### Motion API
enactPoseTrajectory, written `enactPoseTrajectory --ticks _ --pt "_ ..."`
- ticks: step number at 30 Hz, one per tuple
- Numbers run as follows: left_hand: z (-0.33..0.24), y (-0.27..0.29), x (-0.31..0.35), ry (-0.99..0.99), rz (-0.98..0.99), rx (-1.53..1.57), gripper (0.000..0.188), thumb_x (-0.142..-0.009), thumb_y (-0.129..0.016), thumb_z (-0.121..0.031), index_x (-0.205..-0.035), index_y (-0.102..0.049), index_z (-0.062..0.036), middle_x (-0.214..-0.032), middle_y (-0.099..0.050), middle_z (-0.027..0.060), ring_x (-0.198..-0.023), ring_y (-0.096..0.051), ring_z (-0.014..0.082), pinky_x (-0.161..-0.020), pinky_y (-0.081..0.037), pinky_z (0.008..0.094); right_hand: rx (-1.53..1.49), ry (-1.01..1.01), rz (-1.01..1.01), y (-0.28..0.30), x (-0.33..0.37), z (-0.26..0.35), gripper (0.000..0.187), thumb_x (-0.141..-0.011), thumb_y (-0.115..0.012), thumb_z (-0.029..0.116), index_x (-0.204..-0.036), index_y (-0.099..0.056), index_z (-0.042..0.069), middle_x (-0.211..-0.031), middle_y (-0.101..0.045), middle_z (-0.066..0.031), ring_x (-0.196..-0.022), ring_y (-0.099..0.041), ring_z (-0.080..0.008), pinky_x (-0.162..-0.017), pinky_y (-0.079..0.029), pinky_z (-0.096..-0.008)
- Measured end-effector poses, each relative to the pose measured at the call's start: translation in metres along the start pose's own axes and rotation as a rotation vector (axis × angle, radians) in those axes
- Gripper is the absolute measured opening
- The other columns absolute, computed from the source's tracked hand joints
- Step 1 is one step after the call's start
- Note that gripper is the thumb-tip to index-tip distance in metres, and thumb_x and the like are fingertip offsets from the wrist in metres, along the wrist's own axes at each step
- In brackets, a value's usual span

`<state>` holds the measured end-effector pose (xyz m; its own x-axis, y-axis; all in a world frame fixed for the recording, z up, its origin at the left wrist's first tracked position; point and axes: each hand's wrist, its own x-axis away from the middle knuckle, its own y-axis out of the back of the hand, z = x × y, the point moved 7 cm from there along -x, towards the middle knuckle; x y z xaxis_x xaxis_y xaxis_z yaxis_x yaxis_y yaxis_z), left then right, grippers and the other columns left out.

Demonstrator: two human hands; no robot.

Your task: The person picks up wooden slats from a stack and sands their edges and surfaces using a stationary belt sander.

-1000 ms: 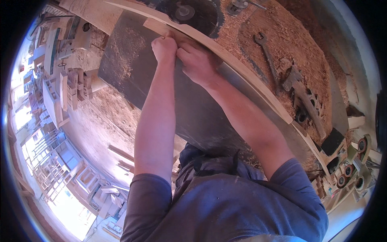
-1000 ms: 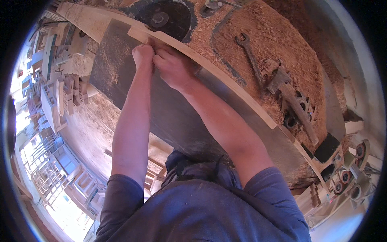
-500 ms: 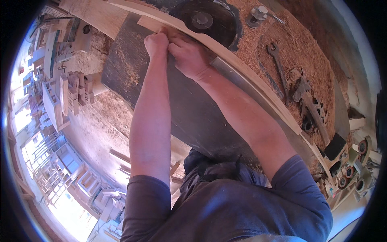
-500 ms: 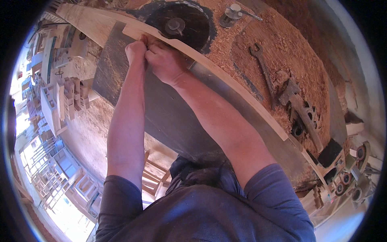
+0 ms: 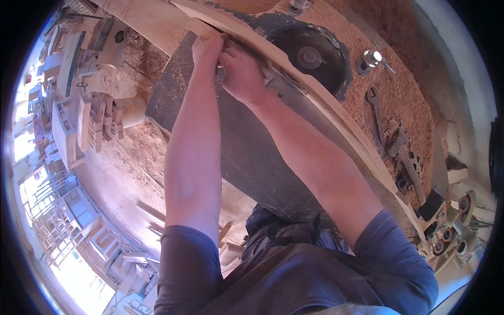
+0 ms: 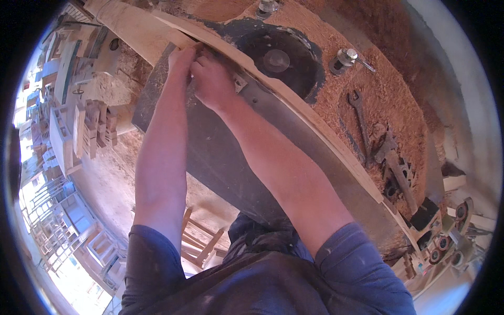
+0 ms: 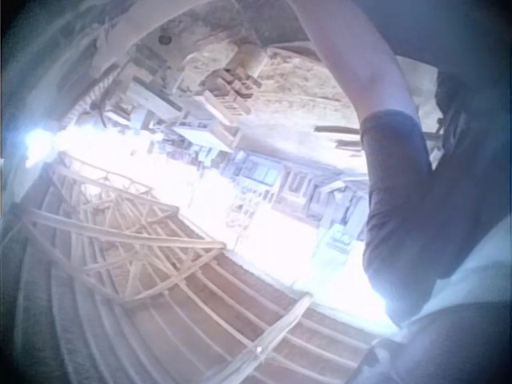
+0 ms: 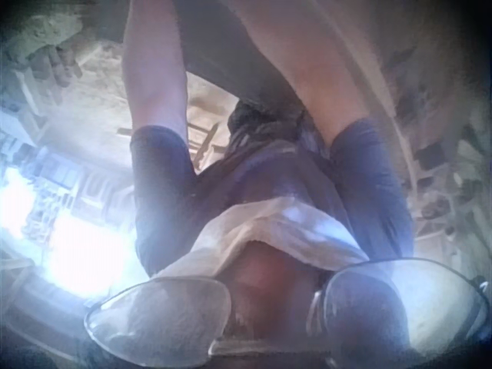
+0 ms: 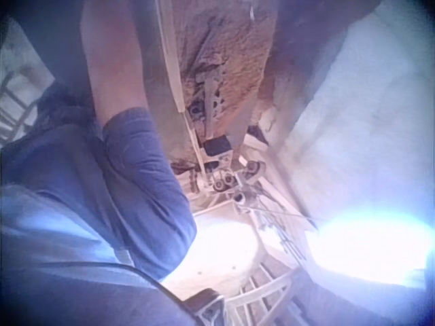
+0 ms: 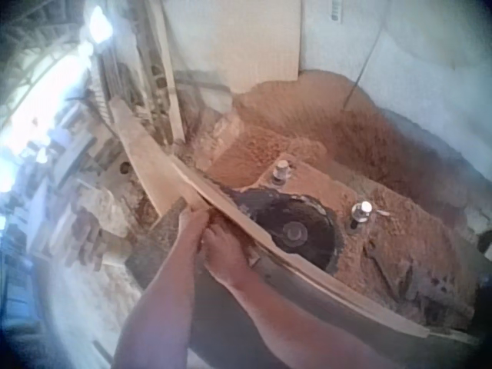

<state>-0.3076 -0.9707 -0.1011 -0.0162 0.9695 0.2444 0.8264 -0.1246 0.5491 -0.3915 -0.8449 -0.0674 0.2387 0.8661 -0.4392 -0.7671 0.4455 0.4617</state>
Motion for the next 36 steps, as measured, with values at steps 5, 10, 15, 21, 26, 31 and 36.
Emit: enactPoseTrajectory --ticks 5,10,15,21,26,31,36 --pt "0.014 0.006 -0.004 0.147 0.07 0.114 0.059 -0.079 -0.076 -0.019 -0.126 -0.055 0.0105 -0.109 -0.071 0.0212 -0.096 -0.073 0.0267 -0.074 -0.061 0.038 0.064 -0.021 0.105 0.004 0.078 0.075 0.031 -0.074 -0.063 -0.005 -0.104 -0.064 -0.003 -0.113 -0.063 -0.0197 -0.116 -0.059 -0.0416 -0.097 -0.052 -0.0463" --pt "0.056 0.028 0.069 0.204 0.138 0.612 0.035 -0.085 -0.062 -0.008 -0.119 -0.06 0.0028 -0.102 -0.067 0.0114 -0.091 -0.071 0.0237 -0.076 -0.061 0.0429 -0.123 -0.036 0.34 0.03 0.24 0.135 0.028 -0.076 -0.063 -0.003 -0.104 -0.067 -0.001 -0.113 -0.066 -0.0184 -0.113 -0.063 -0.0375 -0.094 -0.054 -0.0461" --pt "0.092 0.064 0.179 0.244 0.123 1.074 0.041 -0.084 -0.053 -0.007 -0.123 -0.059 0.0026 -0.113 -0.065 0.0159 -0.106 -0.066 0.0317 -0.091 -0.055 0.0483 -0.236 -0.281 0.698 0.072 0.348 0.153 0.021 -0.082 -0.062 -0.002 -0.1 -0.07 0.002 -0.101 -0.071 -0.017 -0.098 -0.068 -0.0372 -0.085 -0.056 -0.0449" --pt "0.122 0.139 0.327 0.158 -0.131 1.489 0.057 -0.075 -0.046 -0.009 -0.129 -0.056 0.0038 -0.124 -0.063 0.02 -0.117 -0.061 0.039 -0.106 -0.049 0.0571 -0.126 -0.231 0.582 0.134 0.375 0.172 0.022 -0.083 -0.059 0.0 -0.1 -0.074 0.003 -0.097 -0.072 -0.0216 -0.093 -0.07 -0.0384 -0.083 -0.056 -0.0456" --pt "0.156 0.192 0.436 0.032 -0.234 1.605 0.053 -0.076 -0.048 -0.011 -0.126 -0.055 0.0066 -0.121 -0.061 0.0203 -0.117 -0.06 0.0383 -0.107 -0.048 0.0523 -0.278 -0.5 0.533 0.156 0.441 0.18 0.019 -0.088 -0.063 0.002 -0.104 -0.073 0.0 -0.098 -0.076 -0.0172 -0.093 -0.075 -0.0265 -0.083 -0.057 -0.0353" --pt "0.214 0.236 0.525 -0.013 -0.398 1.64 0.051 -0.081 -0.047 -0.015 -0.127 -0.055 0.0035 -0.119 -0.064 0.0195 -0.11 -0.064 0.0389 -0.102 -0.051 0.0556 -0.304 -0.482 0.941 0.15 0.512 0.219 0.023 -0.09 -0.066 0.003 -0.112 -0.069 -0.005 -0.105 -0.075 -0.0156 -0.096 -0.073 -0.0192 -0.088 -0.057 -0.0311" --pt "0.276 0.269 0.606 -0.128 -0.543 1.803 0.043 -0.087 -0.049 -0.018 -0.124 -0.056 0.0026 -0.115 -0.065 0.0196 -0.107 -0.064 0.0377 -0.097 -0.054 0.0542 -0.747 -0.69 1.107 0.127 0.533 0.27 0.046 -0.097 -0.068 0.013 -0.137 -0.051 -0.004 -0.118 -0.069 -0.0205 -0.103 -0.071 -0.0256 -0.093 -0.056 -0.0356"
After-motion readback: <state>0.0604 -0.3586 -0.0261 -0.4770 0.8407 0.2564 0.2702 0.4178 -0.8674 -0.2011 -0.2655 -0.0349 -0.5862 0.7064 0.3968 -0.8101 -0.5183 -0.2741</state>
